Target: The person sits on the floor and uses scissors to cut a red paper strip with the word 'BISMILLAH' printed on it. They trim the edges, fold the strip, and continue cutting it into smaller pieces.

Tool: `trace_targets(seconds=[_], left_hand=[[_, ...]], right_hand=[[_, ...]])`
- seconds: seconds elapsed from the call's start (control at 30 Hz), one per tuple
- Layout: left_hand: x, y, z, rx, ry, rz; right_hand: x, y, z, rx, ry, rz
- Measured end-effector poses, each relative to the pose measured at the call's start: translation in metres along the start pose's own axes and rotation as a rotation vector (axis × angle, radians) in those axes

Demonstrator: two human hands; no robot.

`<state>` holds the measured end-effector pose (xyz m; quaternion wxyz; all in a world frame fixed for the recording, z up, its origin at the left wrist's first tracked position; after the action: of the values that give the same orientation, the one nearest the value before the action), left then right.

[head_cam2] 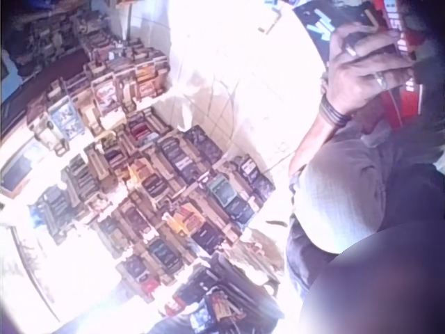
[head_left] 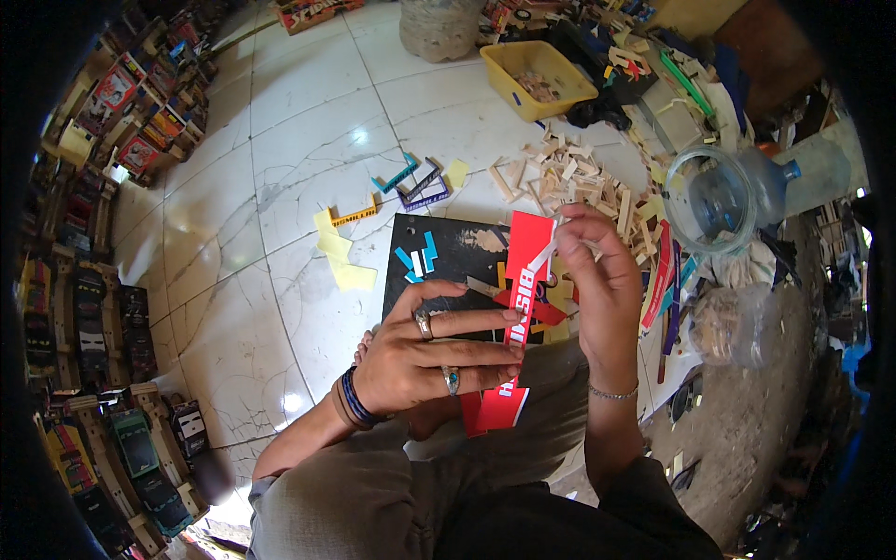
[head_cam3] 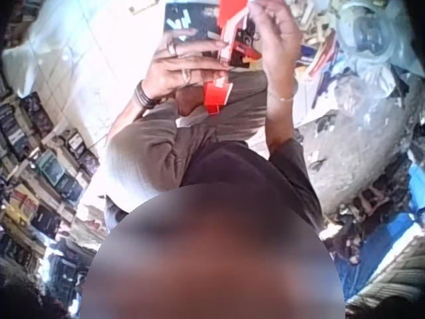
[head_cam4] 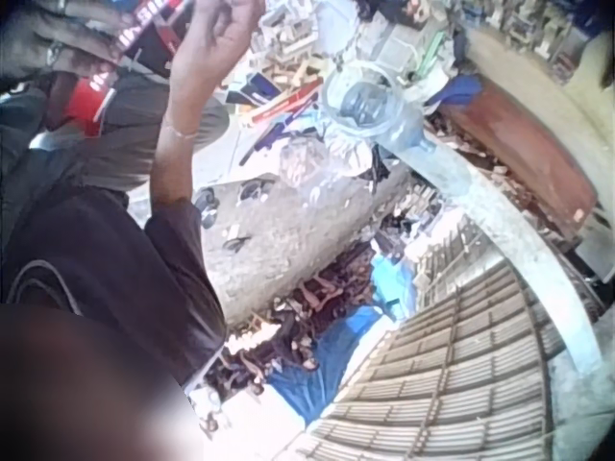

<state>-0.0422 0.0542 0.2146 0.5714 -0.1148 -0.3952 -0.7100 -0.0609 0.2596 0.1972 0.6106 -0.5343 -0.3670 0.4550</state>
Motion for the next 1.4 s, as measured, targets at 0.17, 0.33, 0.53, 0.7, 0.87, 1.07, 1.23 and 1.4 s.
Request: trace_targets(seconds=[0.17, 0.33, 0.53, 0.7, 0.87, 1.07, 1.23, 1.4], left_hand=[[-0.002, -0.004, -0.005, 0.053, 0.017, 0.017], [0.001, -0.007, -0.006, 0.061, 0.036, 0.046], [0.026, -0.016, -0.012, 0.159, 0.200, 0.103], [0.032, -0.019, -0.013, 0.176, 0.288, 0.143], [0.032, -0.022, -0.012, 0.165, 0.334, 0.113], [0.032, -0.021, -0.013, 0.135, 0.363, 0.104], [0.033, -0.018, -0.012, 0.130, 0.343, 0.149], [0.031, -0.017, -0.009, 0.115, 0.314, 0.161]], right_hand=[[0.050, 0.023, 0.010, -0.018, 0.223, 0.148], [0.067, 0.091, 0.000, -0.085, 0.207, -0.204], [0.088, 0.150, -0.047, -0.139, 0.172, -0.451], [0.077, 0.150, -0.085, -0.116, 0.035, -0.562], [0.053, 0.142, -0.099, 0.119, -0.065, -0.893], [0.047, 0.164, -0.104, 0.259, -0.141, -1.106], [0.049, 0.173, -0.123, 0.290, -0.280, -1.182], [0.055, 0.160, -0.135, 0.315, -0.318, -1.181]])
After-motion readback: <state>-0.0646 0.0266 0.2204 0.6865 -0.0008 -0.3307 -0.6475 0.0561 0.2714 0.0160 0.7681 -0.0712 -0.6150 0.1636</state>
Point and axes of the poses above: each hand's wrist, its own z-axis towards the middle knuckle, its own x-axis out of the back of the hand, y = z × x, the point moved 8 cm from there along z, towards the middle knuckle, and after that the axes turned 5 degrees about -x, right-handed, at the moved point
